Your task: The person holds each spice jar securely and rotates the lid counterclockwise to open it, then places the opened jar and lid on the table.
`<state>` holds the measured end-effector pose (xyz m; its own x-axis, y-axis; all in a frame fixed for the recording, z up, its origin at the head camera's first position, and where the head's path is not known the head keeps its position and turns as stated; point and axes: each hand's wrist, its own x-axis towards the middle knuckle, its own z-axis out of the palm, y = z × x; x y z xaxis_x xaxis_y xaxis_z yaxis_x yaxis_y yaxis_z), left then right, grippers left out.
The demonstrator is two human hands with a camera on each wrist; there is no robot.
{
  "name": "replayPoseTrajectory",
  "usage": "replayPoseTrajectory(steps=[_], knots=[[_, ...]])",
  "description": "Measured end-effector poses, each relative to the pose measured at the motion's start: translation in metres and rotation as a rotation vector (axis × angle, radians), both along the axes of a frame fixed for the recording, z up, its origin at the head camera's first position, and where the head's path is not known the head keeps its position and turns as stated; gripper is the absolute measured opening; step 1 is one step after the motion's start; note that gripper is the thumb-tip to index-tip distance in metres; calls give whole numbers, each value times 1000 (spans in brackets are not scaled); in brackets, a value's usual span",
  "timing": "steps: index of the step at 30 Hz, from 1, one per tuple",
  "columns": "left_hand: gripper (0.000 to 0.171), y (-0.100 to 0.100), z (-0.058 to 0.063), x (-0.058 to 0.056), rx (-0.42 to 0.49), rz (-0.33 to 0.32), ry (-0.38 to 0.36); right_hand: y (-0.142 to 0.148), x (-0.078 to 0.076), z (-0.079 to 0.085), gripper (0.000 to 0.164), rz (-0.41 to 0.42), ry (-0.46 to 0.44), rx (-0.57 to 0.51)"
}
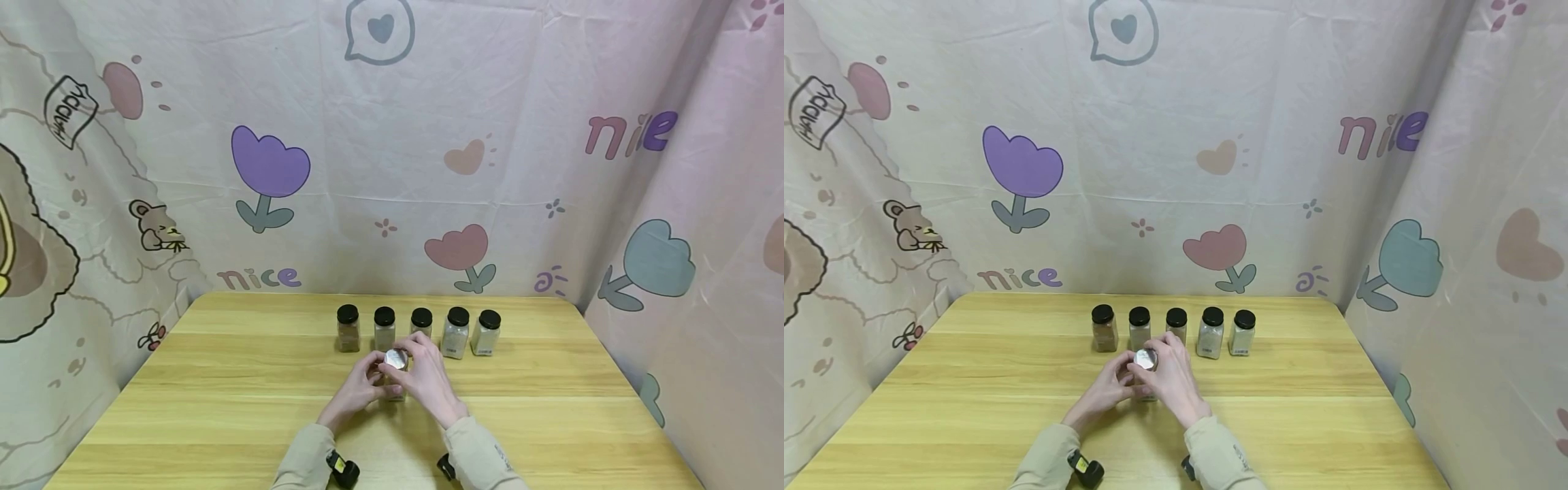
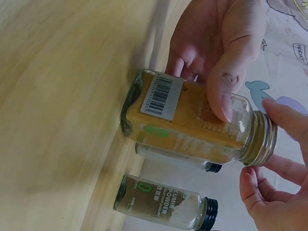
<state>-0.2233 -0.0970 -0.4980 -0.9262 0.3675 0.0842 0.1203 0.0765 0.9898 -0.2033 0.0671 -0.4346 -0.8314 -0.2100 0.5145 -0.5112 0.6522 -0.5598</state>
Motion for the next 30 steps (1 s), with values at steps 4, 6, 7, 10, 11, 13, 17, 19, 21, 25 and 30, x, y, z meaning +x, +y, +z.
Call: replayPoseTrajectory(steps=[4,6,7,10,11,13,17,19,21,25,30], knots=[[54,0,-1,-1,9,-13,15,0,-1,0,35,15,-9,6],[54,-1,-1,-1,8,-20,35,0,-1,0,34,26,-7,5],[54,-1,-1,-1,10,-23,44,0,-1,1,34,31,-5,5],[53,-1,-2,-2,9,-28,68,0,-1,0,34,41,0,3],[53,-1,-2,-1,7,-28,71,0,0,0,35,40,-3,3],[53,-1,-2,-1,8,-24,61,0,0,0,38,31,-12,7],[54,-1,-1,0,4,-14,20,-1,1,0,44,2,-28,12],[55,-1,-1,0,6,-13,5,-1,1,0,44,-1,-23,12],[54,-1,-1,0,6,-12,11,0,1,1,40,6,-15,6],[53,-1,-2,-1,9,-23,53,0,-1,1,33,38,7,5],[53,-1,-2,-1,12,-34,62,0,-1,0,38,44,-19,8]])
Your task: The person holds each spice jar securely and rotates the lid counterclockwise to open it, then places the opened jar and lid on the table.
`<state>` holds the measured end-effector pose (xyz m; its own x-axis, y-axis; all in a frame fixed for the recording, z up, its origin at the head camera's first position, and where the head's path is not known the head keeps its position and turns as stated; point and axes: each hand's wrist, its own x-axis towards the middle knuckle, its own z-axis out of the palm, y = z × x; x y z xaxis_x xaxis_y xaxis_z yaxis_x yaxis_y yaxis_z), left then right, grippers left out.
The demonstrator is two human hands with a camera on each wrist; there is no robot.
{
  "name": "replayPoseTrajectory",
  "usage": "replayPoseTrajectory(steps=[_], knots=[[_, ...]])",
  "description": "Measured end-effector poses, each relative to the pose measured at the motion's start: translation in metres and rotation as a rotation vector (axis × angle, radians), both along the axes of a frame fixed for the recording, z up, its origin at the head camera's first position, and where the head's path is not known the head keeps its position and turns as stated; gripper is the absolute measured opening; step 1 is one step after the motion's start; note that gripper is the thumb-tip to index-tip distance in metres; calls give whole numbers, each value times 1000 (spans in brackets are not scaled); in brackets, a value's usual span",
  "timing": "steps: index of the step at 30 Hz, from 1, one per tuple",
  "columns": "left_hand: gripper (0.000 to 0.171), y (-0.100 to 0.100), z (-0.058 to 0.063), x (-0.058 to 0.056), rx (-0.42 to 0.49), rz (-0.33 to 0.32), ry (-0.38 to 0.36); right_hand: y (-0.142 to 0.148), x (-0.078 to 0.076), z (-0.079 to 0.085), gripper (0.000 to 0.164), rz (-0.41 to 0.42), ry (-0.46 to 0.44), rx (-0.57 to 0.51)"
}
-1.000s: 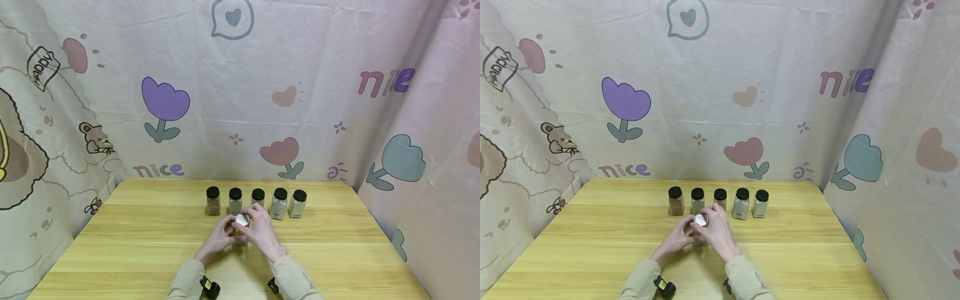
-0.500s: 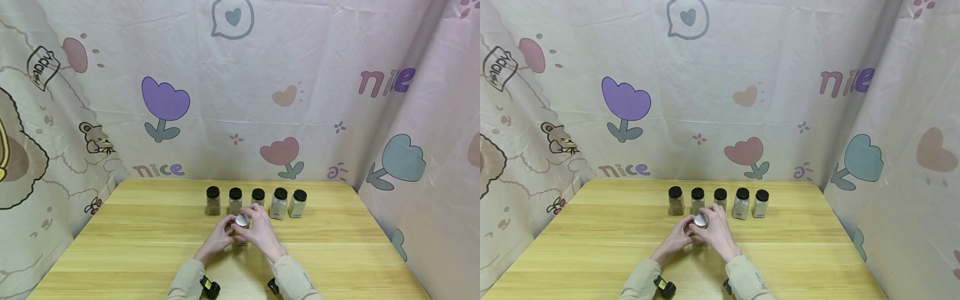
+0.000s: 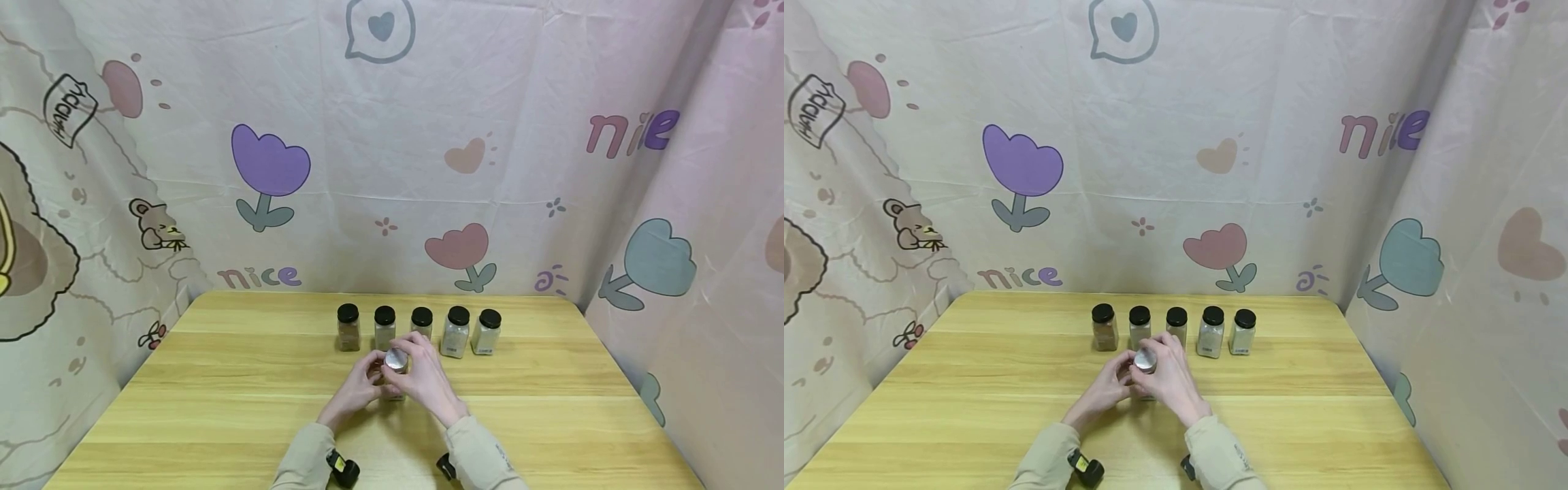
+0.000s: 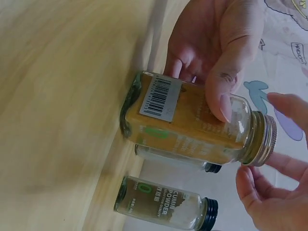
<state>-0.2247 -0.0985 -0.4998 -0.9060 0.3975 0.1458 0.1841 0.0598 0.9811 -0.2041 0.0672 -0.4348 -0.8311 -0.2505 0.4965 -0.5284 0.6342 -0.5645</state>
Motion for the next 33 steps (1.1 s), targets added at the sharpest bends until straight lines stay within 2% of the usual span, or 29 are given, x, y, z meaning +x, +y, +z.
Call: replayPoseTrajectory(steps=[6,10,14,21,26,33], knots=[[55,0,2,2,-8,13,-63,-1,1,-1,40,-51,-12,10],[54,0,1,2,-11,3,-26,-1,1,0,34,-27,-28,10],[53,0,1,1,-11,-6,2,-1,1,0,38,-8,-37,13],[52,-1,2,2,7,0,-64,-2,2,-1,46,-77,-33,61],[52,-1,1,1,-4,-1,-35,-1,2,1,36,-54,-46,50],[51,0,-1,0,4,-2,21,1,1,3,39,5,-72,28]])
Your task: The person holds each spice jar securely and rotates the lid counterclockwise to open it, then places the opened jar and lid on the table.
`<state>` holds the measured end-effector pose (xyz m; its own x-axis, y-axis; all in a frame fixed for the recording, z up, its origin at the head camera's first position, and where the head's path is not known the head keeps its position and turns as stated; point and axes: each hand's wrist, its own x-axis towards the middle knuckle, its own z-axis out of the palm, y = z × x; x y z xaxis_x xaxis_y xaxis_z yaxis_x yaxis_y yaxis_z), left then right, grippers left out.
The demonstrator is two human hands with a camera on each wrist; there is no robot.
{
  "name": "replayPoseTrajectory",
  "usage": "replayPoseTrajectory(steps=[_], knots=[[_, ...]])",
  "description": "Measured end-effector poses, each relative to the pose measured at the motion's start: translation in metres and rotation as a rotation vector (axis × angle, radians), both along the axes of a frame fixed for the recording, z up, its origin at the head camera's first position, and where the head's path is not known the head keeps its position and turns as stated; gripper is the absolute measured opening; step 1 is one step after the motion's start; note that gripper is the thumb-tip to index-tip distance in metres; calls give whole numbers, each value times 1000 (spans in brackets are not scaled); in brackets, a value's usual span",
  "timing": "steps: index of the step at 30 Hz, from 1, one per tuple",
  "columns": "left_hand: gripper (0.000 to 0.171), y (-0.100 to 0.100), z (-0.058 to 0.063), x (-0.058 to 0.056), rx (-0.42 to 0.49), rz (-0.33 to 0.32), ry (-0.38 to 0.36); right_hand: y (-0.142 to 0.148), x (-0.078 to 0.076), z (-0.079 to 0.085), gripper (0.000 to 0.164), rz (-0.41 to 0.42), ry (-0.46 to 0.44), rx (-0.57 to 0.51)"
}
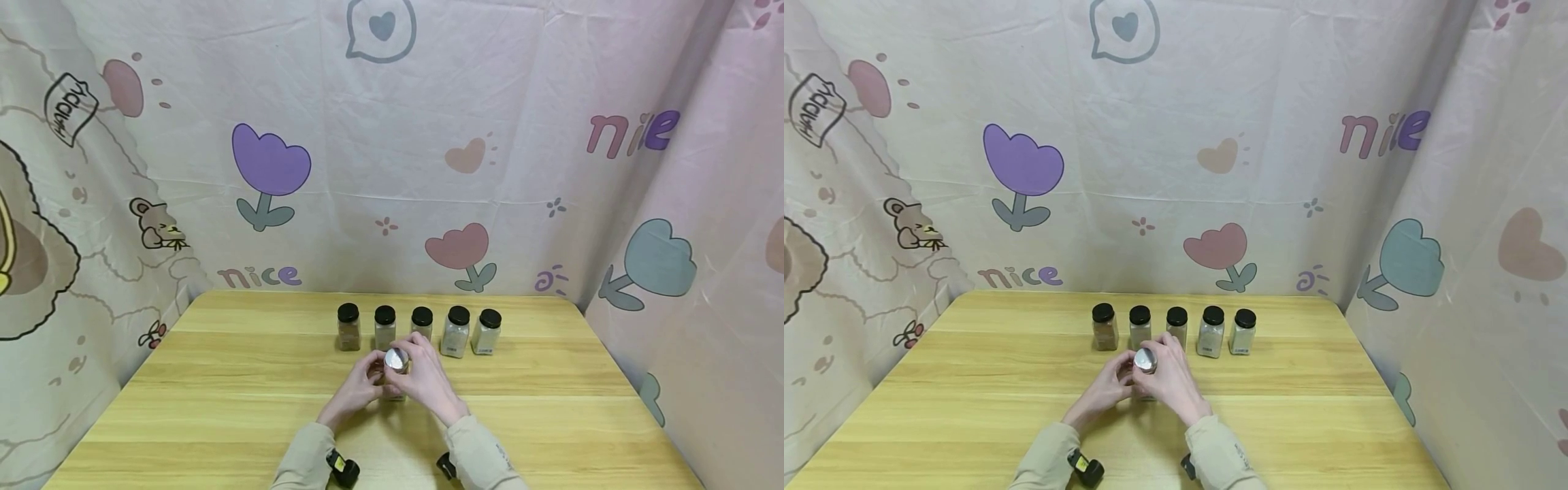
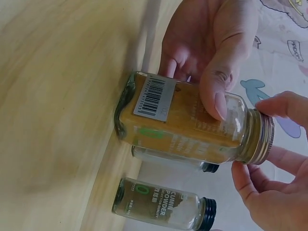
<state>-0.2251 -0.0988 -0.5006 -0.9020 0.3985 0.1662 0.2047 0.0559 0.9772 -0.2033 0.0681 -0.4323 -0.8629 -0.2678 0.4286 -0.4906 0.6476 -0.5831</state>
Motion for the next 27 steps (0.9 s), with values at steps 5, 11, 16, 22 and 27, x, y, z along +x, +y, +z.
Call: replayPoseTrajectory(steps=[5,11,16,22,27], knots=[[51,0,0,0,3,-7,8,2,0,0,40,54,6,-21],[52,-2,3,2,-9,-6,1,6,0,-2,39,149,57,-49],[52,-6,3,1,2,-3,-28,8,-1,-5,41,216,118,-30],[56,-10,4,3,-13,15,-61,8,-4,-10,37,268,131,-93],[56,-13,3,2,-28,39,-37,6,-4,-15,32,272,162,-217]])
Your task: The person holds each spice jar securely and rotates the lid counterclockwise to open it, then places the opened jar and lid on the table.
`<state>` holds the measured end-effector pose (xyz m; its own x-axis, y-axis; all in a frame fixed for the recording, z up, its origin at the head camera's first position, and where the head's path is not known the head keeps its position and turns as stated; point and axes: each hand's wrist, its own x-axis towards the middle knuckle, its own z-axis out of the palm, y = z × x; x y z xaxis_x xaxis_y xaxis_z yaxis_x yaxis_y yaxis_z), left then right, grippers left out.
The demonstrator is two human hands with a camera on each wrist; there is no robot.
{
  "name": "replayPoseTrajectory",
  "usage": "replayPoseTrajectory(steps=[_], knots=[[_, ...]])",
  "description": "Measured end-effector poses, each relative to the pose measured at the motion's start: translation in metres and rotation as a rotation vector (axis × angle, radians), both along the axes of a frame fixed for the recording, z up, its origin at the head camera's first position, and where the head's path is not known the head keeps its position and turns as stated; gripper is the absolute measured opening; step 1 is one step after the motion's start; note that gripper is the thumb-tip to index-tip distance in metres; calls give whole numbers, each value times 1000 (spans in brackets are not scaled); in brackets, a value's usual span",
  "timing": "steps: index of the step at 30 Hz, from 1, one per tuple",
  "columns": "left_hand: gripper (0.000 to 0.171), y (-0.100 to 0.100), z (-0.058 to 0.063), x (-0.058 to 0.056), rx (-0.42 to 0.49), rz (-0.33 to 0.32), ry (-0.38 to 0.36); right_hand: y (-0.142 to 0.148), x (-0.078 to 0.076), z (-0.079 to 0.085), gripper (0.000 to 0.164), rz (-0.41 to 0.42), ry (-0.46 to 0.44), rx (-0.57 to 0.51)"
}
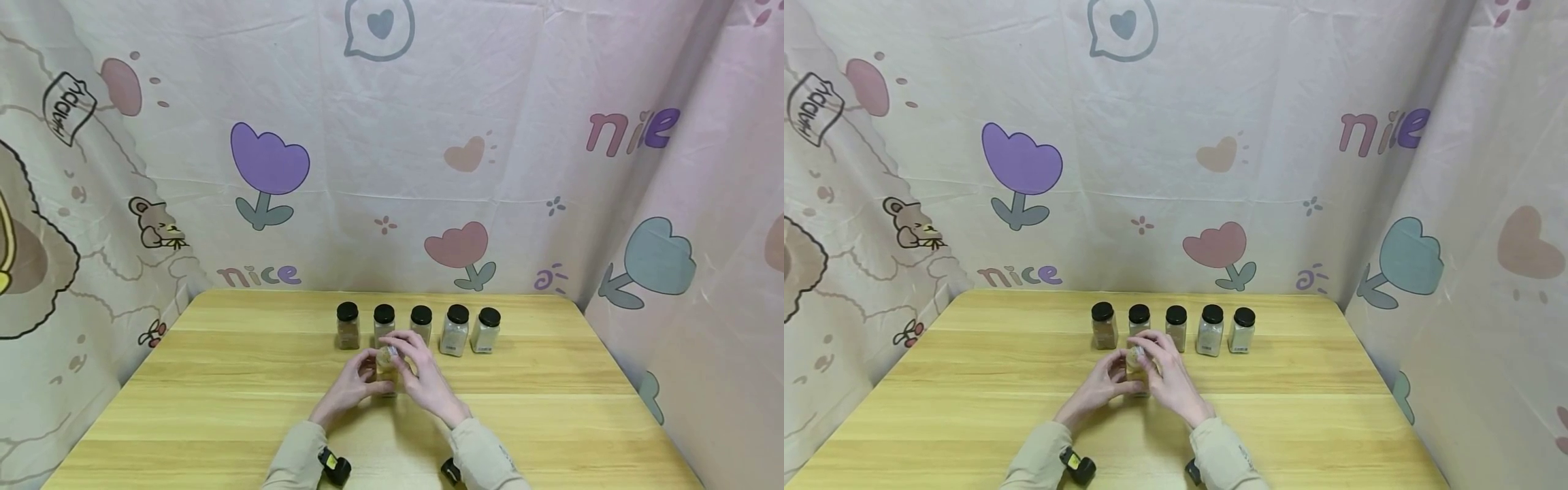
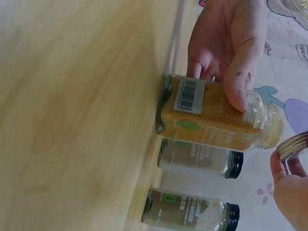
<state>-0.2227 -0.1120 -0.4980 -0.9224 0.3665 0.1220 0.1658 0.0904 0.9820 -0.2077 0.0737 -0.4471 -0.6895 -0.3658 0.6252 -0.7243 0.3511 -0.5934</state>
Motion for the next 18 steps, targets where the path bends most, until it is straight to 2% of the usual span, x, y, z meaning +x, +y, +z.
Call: replayPoseTrajectory(steps=[3,7,10,15,18], knots=[[56,-3,0,-1,-13,23,13,-2,0,-3,30,14,-26,-89],[55,-8,0,-2,-17,33,14,-3,-1,-4,32,107,-118,-231],[55,-13,-1,-2,-18,39,21,-4,-1,-3,36,143,-187,-302],[54,-18,-1,-3,-31,34,50,-3,2,-1,42,121,-295,-345],[54,-23,0,-4,-37,42,53,-3,3,0,44,138,-367,-370]])
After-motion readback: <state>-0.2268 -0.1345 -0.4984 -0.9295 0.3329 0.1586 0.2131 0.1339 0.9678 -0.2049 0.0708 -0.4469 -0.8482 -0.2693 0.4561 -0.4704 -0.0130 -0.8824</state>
